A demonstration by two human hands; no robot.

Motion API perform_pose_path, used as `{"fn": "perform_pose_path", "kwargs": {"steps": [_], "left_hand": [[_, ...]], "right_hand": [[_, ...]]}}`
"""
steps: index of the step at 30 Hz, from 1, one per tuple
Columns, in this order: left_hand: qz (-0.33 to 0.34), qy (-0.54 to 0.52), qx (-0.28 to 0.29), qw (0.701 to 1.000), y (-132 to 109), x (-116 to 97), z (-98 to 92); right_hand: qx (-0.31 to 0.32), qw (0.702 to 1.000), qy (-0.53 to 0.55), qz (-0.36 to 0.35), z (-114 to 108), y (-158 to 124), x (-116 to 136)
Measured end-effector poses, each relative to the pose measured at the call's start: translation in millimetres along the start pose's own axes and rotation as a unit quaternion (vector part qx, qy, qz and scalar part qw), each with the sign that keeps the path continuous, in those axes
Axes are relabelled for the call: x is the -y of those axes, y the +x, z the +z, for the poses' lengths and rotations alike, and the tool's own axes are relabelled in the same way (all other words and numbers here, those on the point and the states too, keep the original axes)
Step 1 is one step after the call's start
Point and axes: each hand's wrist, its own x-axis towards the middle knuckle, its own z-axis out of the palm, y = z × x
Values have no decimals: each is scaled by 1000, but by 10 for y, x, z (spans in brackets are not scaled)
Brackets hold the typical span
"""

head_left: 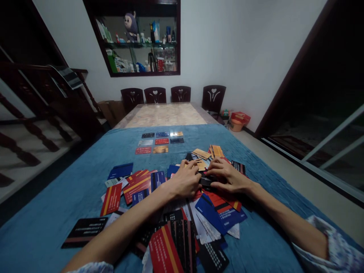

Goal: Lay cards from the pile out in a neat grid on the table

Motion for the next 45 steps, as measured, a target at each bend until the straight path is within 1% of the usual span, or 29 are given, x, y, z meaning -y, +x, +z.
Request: {"fn": "perform_pose_path", "kwargs": {"steps": [5, 9, 16, 20, 24, 28, 32, 36, 40, 42, 45], "left_hand": [[3, -1, -1, 1000, -3, 26, -59], [-4, -31, -15, 999, -3, 76, -91], [-53, -139, -40, 988, 5, 202, -74], [-64, -176, -65, 980, 5, 218, -5], [-80, -177, -77, 978, 2, 220, 52], [-100, -175, -82, 976, 2, 229, 63], [-117, -145, -76, 980, 5, 224, 73], [-132, -123, -56, 982, 10, 181, 63], [-146, -114, -36, 982, 12, 136, 40], [-154, -115, -37, 981, 10, 132, 43], [-159, -120, -54, 978, 6, 147, 71]], "right_hand": [[-6, 1000, 19, -13, -12, 5, 28], [-35, 999, 16, -15, 20, 10, 5], [-115, 992, 34, 31, 138, -33, -101], [-130, 990, 24, 55, 173, -53, -130], [-128, 989, 0, 71, 191, -64, -142], [-124, 988, -16, 94, 214, -70, -147], [-118, 985, -18, 121, 231, -68, -151], [-120, 985, -29, 121, 243, -54, -146], [-137, 983, -47, 110, 260, -29, -125], [-144, 983, -55, 101, 268, -16, -112], [-152, 981, -64, 98, 275, 0, -99]]}}
